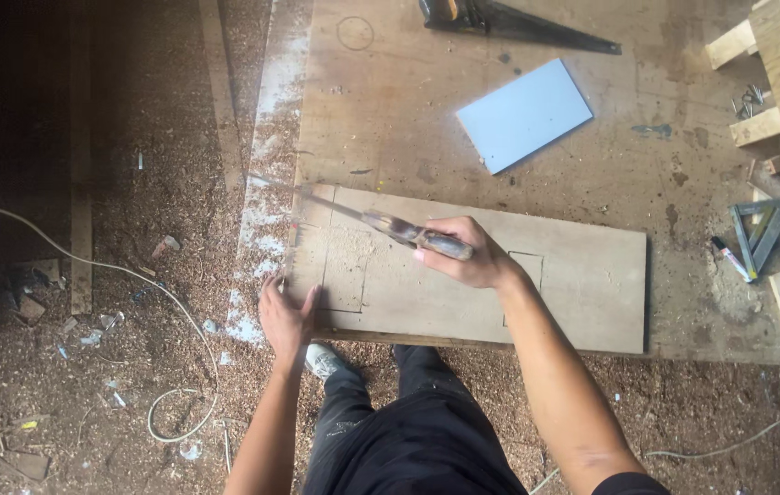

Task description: The person uses a hand saw to cut along pencil lines on a rectangular wooden board. After sawing, the person uses a chisel and hammer to carve out the marked rectangular sections on the board.

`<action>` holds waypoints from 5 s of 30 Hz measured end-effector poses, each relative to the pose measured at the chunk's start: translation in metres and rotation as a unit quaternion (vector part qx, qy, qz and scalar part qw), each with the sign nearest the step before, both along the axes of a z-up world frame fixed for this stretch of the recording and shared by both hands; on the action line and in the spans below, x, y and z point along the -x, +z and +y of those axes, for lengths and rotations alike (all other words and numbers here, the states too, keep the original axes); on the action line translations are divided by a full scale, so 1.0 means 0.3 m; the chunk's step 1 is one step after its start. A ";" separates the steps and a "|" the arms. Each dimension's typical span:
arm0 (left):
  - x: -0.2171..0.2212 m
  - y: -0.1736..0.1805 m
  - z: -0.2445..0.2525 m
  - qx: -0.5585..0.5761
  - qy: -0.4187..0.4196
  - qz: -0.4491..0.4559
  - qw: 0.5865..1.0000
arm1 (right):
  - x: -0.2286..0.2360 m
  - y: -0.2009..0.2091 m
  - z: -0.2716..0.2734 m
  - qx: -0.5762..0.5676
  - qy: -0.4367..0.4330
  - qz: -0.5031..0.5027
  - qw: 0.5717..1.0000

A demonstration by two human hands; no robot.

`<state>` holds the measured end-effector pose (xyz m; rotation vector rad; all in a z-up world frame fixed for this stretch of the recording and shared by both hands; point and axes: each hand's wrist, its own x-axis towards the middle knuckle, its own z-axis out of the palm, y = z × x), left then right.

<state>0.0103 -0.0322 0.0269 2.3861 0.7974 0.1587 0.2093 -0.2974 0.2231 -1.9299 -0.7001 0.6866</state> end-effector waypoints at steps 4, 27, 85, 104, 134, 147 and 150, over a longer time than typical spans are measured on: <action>-0.032 0.064 -0.011 -0.002 0.039 0.111 0.993 | 0.026 -0.082 -0.013 -0.060 -0.036 -0.007 0.998; -0.007 -0.028 -0.031 -0.072 0.105 0.103 0.987 | 0.220 -0.383 -0.198 -0.019 -0.166 -0.123 0.978; 0.000 -0.183 0.115 0.320 0.099 0.037 0.941 | 0.481 -0.811 -0.098 0.239 -0.048 -0.306 0.920; 0.069 -0.125 -0.020 0.115 0.015 0.067 0.991 | 0.551 -0.815 -0.027 0.244 -0.026 -0.282 0.927; 0.285 -0.052 -0.007 0.295 0.244 -0.004 0.924 | 0.338 -0.742 0.325 0.101 -0.129 -0.286 0.944; 0.229 -0.092 0.020 0.366 0.183 0.027 0.912 | 0.384 -0.759 0.378 0.008 0.009 -0.265 0.964; 0.200 -0.066 -0.013 0.298 0.169 0.024 0.939 | 0.350 -0.815 0.189 0.069 -0.085 -0.289 0.951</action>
